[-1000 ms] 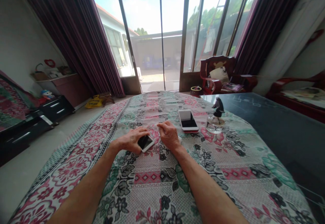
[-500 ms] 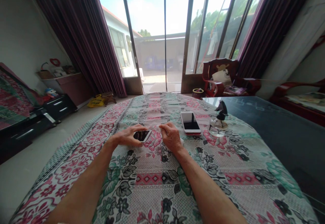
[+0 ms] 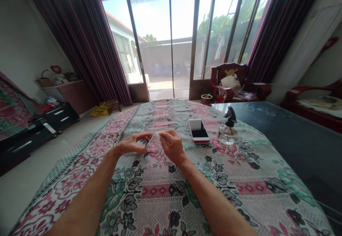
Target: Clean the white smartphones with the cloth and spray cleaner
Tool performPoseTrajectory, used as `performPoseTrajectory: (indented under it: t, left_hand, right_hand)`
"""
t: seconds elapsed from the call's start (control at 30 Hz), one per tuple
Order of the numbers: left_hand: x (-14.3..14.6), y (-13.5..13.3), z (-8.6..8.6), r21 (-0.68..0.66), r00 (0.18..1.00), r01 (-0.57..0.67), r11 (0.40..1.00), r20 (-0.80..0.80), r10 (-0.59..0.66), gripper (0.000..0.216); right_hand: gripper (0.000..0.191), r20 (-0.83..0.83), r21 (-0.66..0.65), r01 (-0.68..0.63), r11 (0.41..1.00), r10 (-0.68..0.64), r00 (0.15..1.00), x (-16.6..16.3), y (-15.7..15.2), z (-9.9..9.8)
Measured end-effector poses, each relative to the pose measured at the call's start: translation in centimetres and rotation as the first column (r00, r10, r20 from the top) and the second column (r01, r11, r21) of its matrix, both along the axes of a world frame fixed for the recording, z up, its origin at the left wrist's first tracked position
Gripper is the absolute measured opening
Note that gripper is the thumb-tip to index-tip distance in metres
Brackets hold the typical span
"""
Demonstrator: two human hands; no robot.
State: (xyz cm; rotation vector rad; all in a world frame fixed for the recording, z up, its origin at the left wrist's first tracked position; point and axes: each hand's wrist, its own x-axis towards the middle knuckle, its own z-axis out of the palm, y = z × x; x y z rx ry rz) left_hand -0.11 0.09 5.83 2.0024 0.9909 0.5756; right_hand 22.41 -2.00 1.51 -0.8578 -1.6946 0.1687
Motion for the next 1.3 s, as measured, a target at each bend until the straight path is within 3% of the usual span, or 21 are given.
performPoseTrajectory:
  t: [0.33,0.63,0.93,1.1,1.3]
  left_hand:
    - [0.5,0.1,-0.3,0.035,0.999,0.03,0.999,-0.015,-0.029,0.061]
    - [-0.3,0.6,-0.8,-0.002,0.999,-0.045,0.999,0.026,0.045,0.065]
    - [0.4,0.1,-0.5,0.071,1.0,-0.008,0.997,-0.023,0.01,0.061]
    - [-0.3,0.6,-1.0,0.048,0.997,-0.078,0.996,0.013,0.077,0.064]
    - [-0.3,0.4,-0.7,0.035,0.998,-0.066,0.997,0.02,0.065,0.063]
  right_hand:
    - [0.02,0.012,-0.013,-0.031,0.999,0.031,0.999,-0.6,-0.6,0.5]
    - [0.02,-0.058,0.014,-0.15,0.989,0.15,0.987,-2.4,-2.1,1.0]
    - [0.019,-0.062,-0.048,-0.008,0.999,0.005,0.998,-1.2,-0.7,0.1]
    - [0.019,-0.065,-0.006,-0.076,0.997,0.075,0.995,-2.6,-2.2,0.7]
    - [0.019,-0.077,-0.006,-0.093,0.996,0.092,0.993,-2.7,-2.3,0.7]
